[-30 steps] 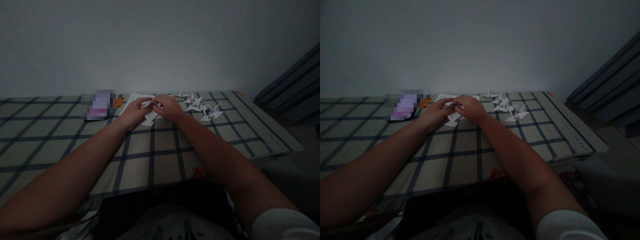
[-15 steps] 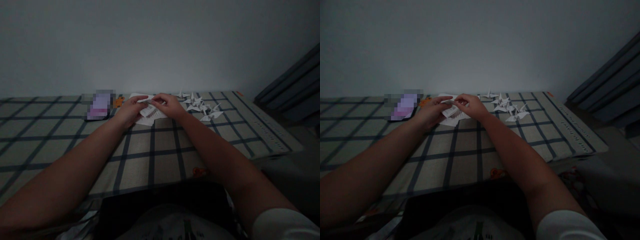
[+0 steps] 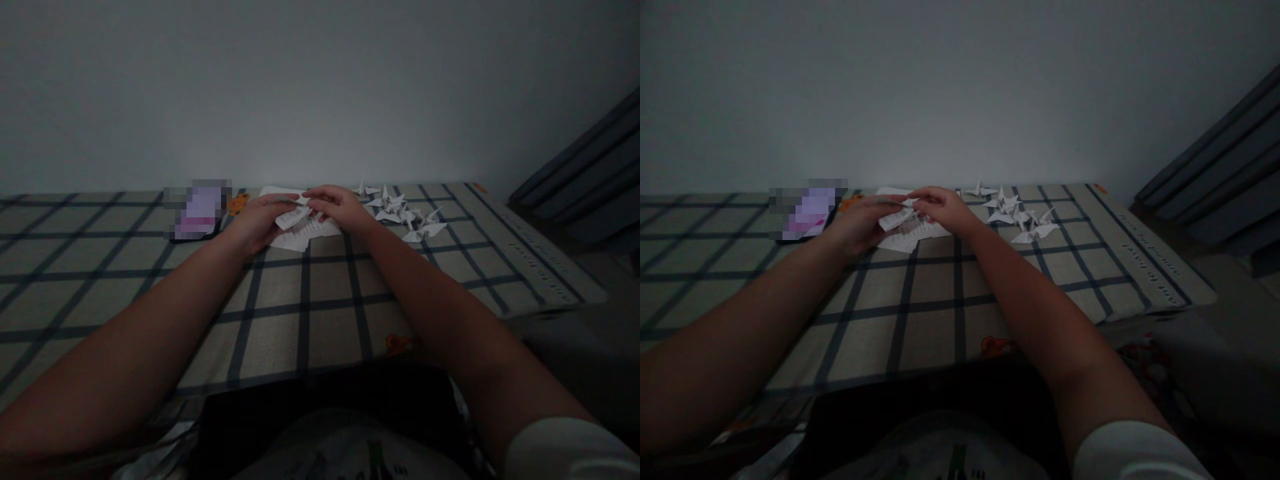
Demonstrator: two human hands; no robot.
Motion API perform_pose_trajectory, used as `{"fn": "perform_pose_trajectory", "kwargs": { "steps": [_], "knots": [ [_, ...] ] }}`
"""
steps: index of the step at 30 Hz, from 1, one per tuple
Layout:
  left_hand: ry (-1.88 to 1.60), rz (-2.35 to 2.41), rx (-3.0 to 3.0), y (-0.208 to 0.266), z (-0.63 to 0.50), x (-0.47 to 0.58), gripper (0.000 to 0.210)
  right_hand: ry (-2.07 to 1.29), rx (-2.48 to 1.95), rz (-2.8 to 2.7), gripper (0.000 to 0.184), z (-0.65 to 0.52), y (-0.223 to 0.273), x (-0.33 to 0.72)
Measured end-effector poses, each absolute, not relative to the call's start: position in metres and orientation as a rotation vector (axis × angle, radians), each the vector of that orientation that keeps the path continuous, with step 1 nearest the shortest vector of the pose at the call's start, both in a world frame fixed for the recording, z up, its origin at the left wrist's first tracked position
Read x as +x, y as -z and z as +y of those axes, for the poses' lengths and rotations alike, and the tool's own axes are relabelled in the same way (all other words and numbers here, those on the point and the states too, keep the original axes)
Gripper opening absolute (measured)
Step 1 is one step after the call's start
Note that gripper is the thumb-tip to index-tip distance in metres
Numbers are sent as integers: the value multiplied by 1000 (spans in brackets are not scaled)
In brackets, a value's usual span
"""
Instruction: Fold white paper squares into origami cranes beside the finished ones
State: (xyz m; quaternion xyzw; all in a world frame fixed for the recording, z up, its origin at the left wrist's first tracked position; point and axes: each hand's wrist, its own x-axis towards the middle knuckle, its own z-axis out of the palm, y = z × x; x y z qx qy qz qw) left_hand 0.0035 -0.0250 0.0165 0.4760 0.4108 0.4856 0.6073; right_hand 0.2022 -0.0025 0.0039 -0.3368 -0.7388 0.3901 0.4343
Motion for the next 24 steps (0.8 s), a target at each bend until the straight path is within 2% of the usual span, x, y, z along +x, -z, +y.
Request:
{"fn": "perform_pose_trajectory", "kwargs": {
  "steps": [9, 24],
  "knots": [
    [-1049, 989, 1077, -25, -30, 2, 17, -1112, -783, -1852, 42, -12, -12, 203],
    [-1037, 1019, 1068, -29, -35, 5, 14, -1136, -823, -1904, 39, -15, -14, 205]
  ]
}}
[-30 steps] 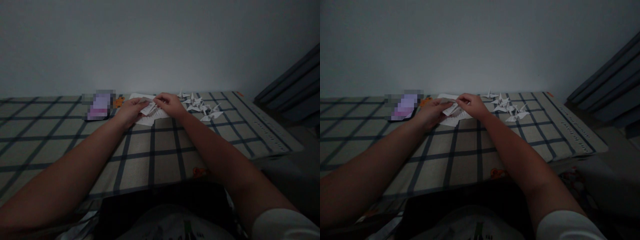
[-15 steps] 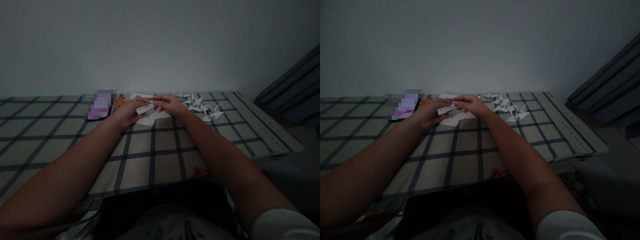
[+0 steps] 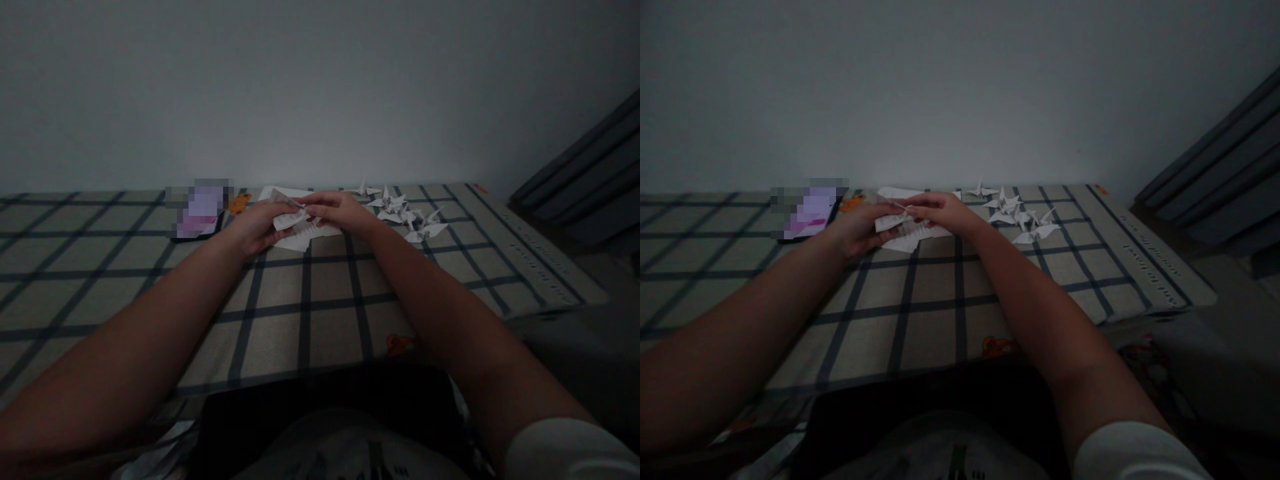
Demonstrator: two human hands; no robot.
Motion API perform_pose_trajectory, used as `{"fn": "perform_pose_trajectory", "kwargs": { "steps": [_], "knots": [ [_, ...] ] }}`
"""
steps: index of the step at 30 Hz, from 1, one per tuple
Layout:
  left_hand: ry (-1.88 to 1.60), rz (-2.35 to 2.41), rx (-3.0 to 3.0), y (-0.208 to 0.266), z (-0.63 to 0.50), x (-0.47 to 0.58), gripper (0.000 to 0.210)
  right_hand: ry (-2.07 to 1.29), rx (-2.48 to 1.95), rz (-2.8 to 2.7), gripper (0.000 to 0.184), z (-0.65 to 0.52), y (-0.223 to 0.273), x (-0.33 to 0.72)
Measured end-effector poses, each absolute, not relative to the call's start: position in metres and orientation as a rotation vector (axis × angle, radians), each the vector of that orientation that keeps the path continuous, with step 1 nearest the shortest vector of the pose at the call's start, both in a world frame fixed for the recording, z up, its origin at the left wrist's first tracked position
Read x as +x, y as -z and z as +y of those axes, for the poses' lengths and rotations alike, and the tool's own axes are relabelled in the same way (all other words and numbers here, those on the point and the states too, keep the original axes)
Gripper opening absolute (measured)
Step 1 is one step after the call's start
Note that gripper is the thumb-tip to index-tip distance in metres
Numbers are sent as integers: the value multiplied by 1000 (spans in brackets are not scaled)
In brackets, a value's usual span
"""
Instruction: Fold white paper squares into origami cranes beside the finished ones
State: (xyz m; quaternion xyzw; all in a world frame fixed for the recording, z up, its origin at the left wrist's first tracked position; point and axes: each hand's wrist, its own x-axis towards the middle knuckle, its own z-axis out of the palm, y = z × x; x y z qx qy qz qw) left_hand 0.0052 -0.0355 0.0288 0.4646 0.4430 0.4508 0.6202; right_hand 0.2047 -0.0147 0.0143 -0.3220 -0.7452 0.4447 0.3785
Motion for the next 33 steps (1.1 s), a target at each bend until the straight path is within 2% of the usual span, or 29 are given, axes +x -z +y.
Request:
{"fn": "perform_pose_trajectory", "kwargs": {
  "steps": [26, 33],
  "knots": [
    [-1062, 881, 1294, -7, -29, 9, 23, -1039, -814, -1839, 32, 2, 5, 196],
    [-1069, 873, 1318, -8, -31, 12, 38, -1093, -844, -1767, 28, -2, 4, 194]
  ]
}}
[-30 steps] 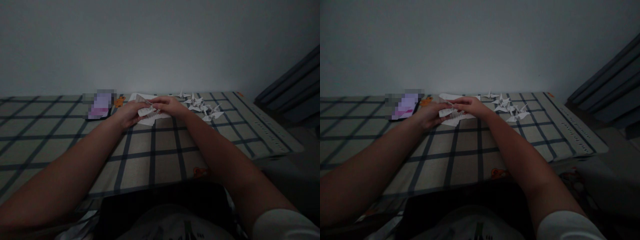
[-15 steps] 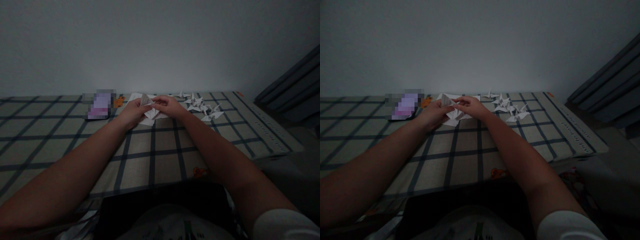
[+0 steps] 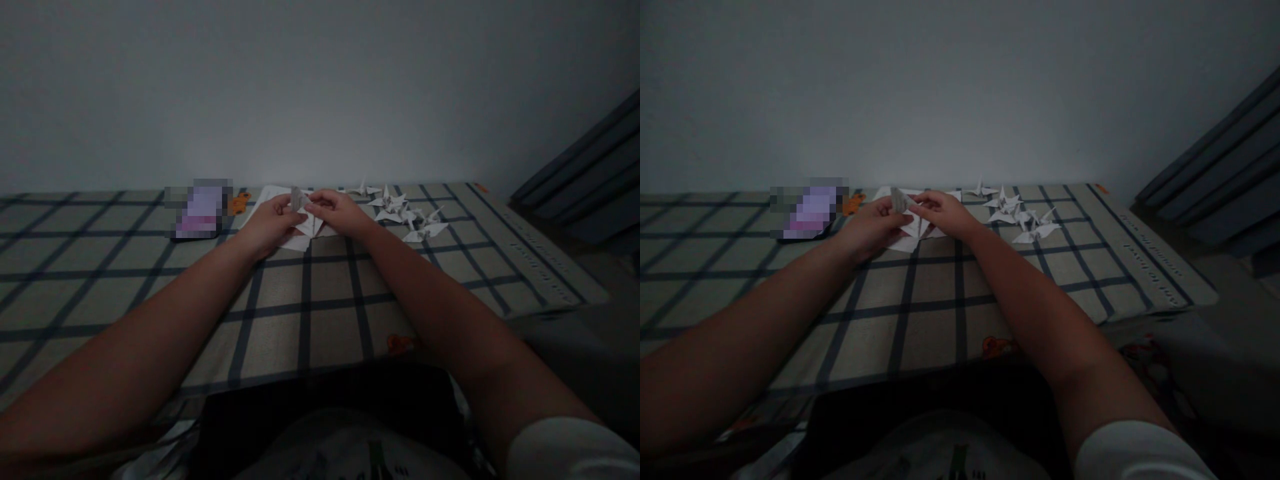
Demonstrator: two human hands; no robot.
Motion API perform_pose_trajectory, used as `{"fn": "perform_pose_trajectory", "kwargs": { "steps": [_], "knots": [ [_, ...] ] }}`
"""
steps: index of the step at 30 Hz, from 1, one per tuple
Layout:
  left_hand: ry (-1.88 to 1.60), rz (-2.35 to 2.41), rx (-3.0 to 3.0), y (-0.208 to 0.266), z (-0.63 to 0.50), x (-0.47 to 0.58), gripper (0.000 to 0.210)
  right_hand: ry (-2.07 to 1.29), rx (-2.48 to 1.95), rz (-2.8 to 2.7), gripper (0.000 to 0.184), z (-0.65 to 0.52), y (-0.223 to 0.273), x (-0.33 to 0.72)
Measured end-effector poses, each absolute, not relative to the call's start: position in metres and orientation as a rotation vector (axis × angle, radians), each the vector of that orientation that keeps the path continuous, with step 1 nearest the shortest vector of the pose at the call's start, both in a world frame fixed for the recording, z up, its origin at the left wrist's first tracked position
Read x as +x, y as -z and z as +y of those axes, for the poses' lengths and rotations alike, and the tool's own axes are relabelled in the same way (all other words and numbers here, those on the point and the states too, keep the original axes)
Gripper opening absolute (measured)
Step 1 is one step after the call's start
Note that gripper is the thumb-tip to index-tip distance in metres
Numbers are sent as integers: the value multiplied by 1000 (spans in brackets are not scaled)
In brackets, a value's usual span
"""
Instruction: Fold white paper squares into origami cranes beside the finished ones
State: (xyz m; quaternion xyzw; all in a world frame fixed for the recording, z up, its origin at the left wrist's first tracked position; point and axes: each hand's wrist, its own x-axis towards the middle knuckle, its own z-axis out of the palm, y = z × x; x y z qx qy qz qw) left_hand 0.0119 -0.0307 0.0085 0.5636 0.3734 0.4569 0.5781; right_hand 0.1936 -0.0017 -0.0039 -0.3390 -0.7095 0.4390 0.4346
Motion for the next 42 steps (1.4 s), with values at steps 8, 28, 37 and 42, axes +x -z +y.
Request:
{"fn": "perform_pose_trajectory", "kwargs": {
  "steps": [8, 28, 37, 42],
  "knots": [
    [-1084, 845, 1297, -8, -30, 11, 38, -1096, -833, -1749, 24, -2, 4, 193],
    [-1076, 832, 1234, -10, -31, 13, 32, -855, -842, -1894, 37, 6, 12, 197],
    [-1080, 871, 1197, -16, -35, 15, 37, -804, -918, -1884, 36, 1, 8, 195],
    [-1102, 872, 1199, -13, -30, 11, 44, -921, -852, -1841, 27, 2, 5, 197]
  ]
}}
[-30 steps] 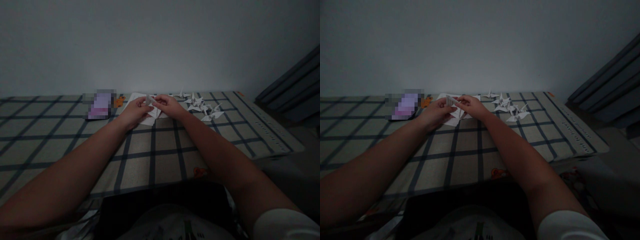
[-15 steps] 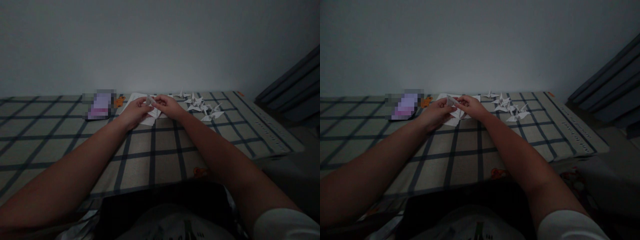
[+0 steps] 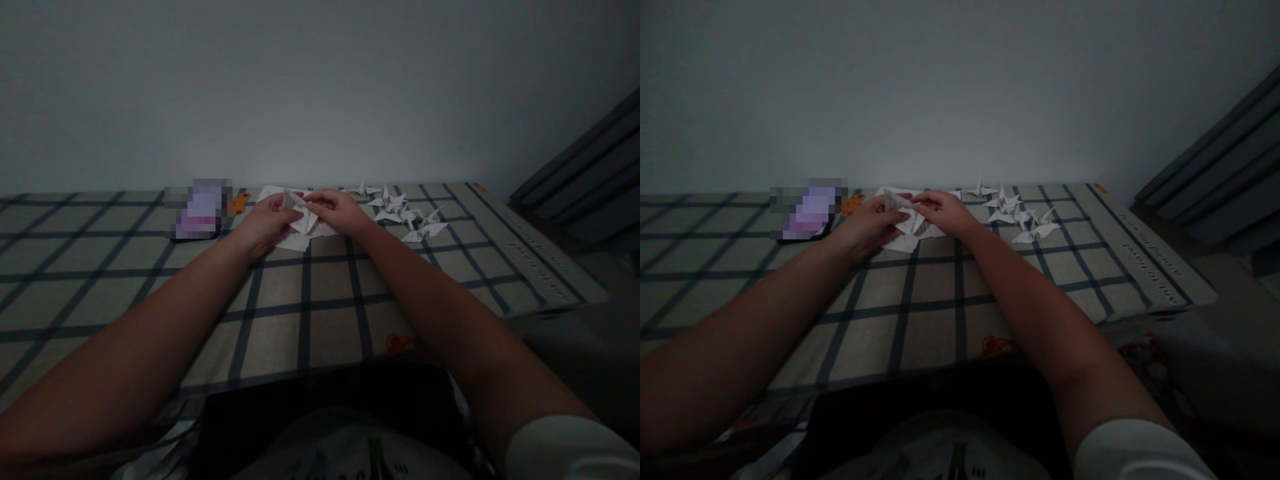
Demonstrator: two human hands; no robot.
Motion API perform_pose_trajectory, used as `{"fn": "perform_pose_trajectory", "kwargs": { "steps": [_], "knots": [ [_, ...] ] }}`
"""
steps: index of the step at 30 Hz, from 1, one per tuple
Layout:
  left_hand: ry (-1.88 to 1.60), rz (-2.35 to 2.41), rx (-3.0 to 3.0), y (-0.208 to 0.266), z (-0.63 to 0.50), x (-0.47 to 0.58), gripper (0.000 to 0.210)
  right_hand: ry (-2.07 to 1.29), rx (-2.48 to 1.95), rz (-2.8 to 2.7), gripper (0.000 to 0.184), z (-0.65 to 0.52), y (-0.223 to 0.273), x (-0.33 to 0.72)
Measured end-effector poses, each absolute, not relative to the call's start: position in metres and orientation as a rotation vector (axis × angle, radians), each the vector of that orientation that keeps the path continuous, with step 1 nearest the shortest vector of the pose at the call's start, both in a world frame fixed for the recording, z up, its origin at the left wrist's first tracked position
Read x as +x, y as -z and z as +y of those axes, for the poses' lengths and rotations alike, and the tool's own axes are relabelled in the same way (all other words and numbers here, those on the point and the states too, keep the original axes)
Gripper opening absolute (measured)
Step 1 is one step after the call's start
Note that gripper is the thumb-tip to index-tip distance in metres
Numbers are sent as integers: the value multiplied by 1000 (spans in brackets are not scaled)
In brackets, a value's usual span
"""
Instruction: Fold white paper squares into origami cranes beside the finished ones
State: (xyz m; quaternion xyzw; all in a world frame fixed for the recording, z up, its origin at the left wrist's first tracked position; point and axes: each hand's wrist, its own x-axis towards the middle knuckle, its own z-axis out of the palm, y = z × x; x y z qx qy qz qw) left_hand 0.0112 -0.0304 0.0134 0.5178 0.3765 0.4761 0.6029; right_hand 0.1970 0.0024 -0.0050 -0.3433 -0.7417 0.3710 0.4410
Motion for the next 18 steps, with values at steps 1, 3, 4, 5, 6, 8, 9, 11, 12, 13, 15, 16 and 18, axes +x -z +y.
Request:
{"fn": "perform_pose_trajectory", "kwargs": {
  "steps": [1, 3, 4, 5, 6, 8, 9, 11, 12, 13, 15, 16, 18],
  "knots": [
    [-1106, 873, 1193, -12, -29, 11, 39, -917, -855, -1842, 25, 3, 5, 198],
    [-1121, 869, 1161, -9, -26, 10, 30, -912, -865, -1843, 24, 3, 4, 198],
    [-1135, 868, 1143, -7, -24, 9, 26, -916, -866, -1843, 25, 3, 3, 199],
    [-1144, 869, 1134, -6, -23, 9, 23, -921, -864, -1842, 25, 3, 2, 199],
    [-1152, 871, 1136, -5, -22, 9, 22, -921, -861, -1846, 26, 2, 2, 199],
    [-1154, 878, 1168, -5, -22, 9, 21, -893, -859, -1862, 27, 1, 1, 198],
    [-1149, 880, 1186, -5, -23, 9, 22, -872, -859, -1875, 27, 0, 1, 198],
    [-1136, 879, 1210, -5, -24, 9, 23, -837, -859, -1902, 28, 0, 1, 198],
    [-1130, 878, 1217, -6, -25, 9, 23, -828, -861, -1913, 28, 0, 1, 198],
    [-1127, 876, 1222, -6, -26, 9, 22, -828, -865, -1920, 28, 0, 1, 198],
    [-1125, 866, 1234, -6, -26, 9, 22, -843, -871, -1929, 28, 0, 1, 199],
    [-1124, 863, 1237, -5, -25, 8, 22, -850, -871, -1929, 28, 0, 1, 199],
    [-1122, 864, 1238, -3, -23, 8, 24, -851, -863, -1931, 29, 1, 1, 199]
  ]
}}
